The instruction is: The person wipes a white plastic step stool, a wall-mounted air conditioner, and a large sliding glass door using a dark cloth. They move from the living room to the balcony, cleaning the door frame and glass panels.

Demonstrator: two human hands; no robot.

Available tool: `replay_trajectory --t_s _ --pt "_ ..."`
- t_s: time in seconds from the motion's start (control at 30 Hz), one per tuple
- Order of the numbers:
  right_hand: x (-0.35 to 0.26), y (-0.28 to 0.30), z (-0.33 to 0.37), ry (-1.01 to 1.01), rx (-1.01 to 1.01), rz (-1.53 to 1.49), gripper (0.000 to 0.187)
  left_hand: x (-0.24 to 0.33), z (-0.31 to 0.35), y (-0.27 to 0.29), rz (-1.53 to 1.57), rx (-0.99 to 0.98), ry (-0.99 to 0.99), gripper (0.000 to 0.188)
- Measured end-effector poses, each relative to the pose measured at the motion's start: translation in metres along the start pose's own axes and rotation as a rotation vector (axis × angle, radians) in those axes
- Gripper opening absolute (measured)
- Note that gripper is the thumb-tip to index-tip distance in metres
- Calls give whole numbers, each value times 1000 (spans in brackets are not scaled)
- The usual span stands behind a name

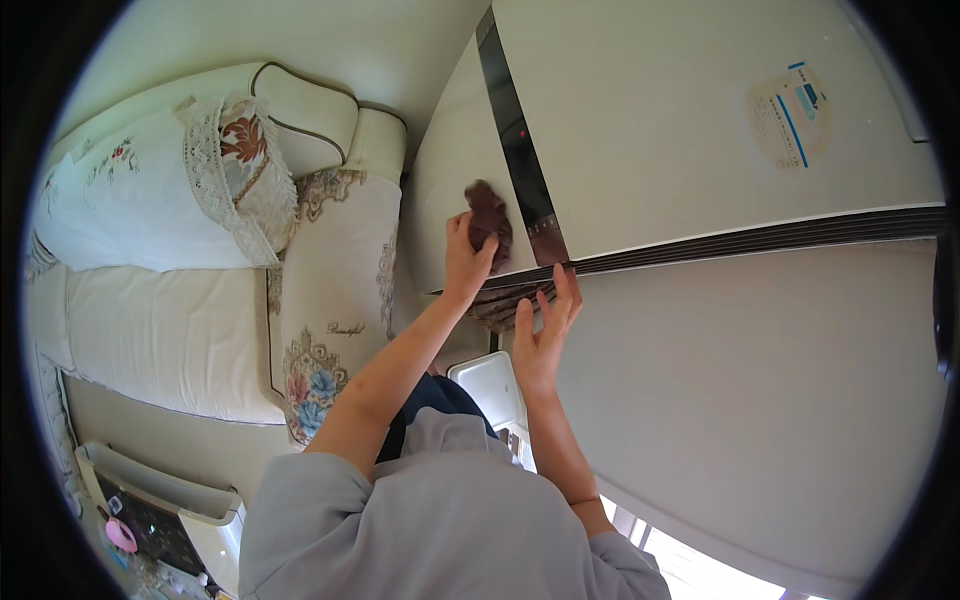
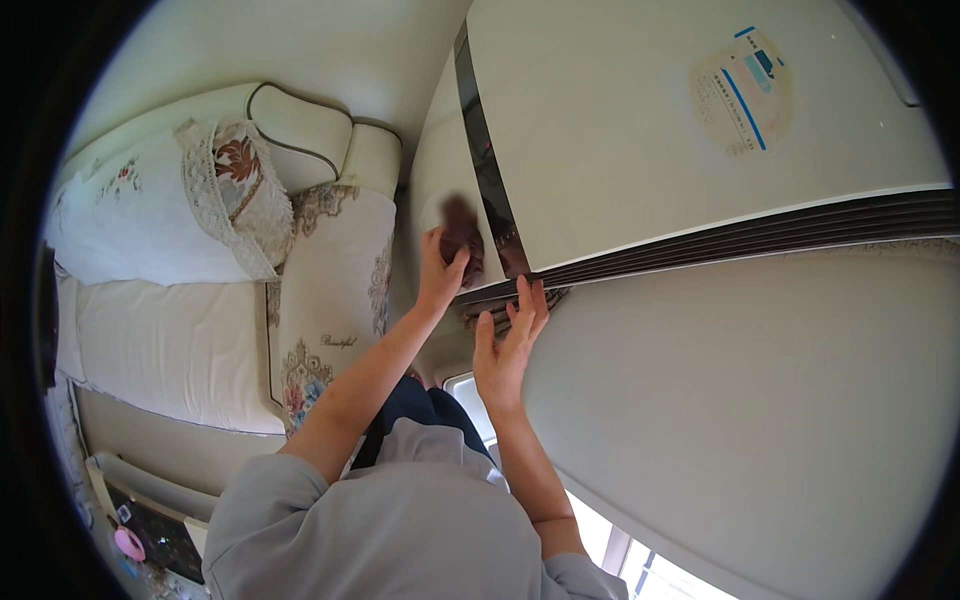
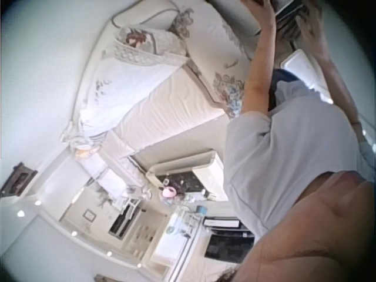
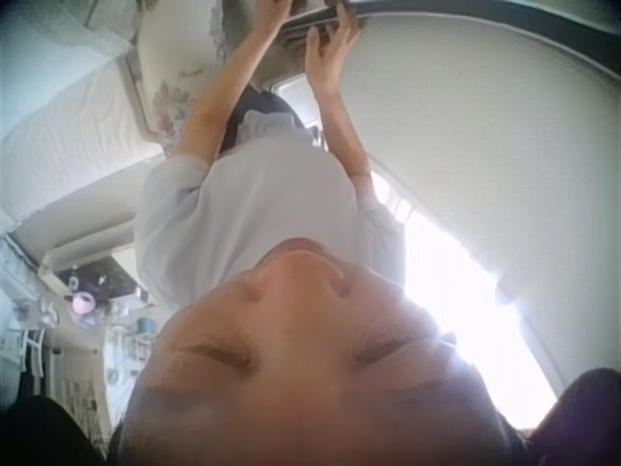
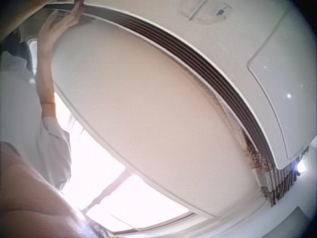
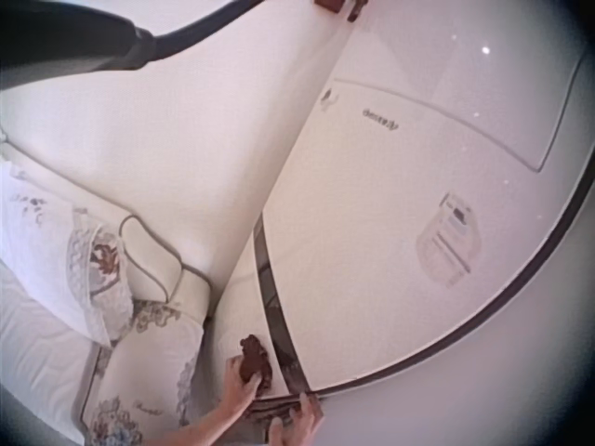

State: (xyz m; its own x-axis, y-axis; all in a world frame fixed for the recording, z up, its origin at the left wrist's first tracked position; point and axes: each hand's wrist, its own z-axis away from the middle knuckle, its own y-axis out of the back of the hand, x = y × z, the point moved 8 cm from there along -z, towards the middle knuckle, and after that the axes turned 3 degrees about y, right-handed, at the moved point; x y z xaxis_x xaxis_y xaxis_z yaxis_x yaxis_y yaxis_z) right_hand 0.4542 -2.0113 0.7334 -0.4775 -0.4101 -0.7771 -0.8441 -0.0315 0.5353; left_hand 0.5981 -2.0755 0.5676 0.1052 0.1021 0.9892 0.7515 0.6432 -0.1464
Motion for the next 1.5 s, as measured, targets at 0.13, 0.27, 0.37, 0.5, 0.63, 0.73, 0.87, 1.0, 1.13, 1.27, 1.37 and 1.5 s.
replay_trajectory --t_s 0.13,0.27,0.37,0.5,0.63,0.73,0.87,1.0,1.13,1.27,1.37,1.5 --pt "6 8 2 -37 28 -24 56 70 20 -9 -169 -77 -275 49" --pt "3 2 1 -4 11 -21 55 11 -30 -1 -183 7 -26 46" --pt "5 3 1 -15 24 -34 54 36 -2 -3 -159 -46 -49 47" --pt "4 -3 0 6 27 -3 53 34 38 -4 -138 -117 -255 49" --pt "4 -9 0 16 27 27 51 -36 23 6 -145 -68 87 51" --pt "21 -12 8 -12 5 19 50 -15 45 2 -152 -73 -49 53" --pt "65 -36 30 -110 -113 17 49 -15 55 -2 -29 -93 -43 54" --pt "124 -70 56 -265 -265 61 42 -66 45 6 -2 -17 70 52" --pt "179 -111 77 -396 -341 -56 43 -129 42 14 -20 61 143 51" --pt "230 -155 95 -488 -410 -87 43 -194 36 26 -9 141 208 58" --pt "262 -183 103 -556 -440 -126 47 -230 32 33 94 203 214 65" --pt "300 -207 111 -618 -448 -104 46 -263 31 36 52 194 109 68"
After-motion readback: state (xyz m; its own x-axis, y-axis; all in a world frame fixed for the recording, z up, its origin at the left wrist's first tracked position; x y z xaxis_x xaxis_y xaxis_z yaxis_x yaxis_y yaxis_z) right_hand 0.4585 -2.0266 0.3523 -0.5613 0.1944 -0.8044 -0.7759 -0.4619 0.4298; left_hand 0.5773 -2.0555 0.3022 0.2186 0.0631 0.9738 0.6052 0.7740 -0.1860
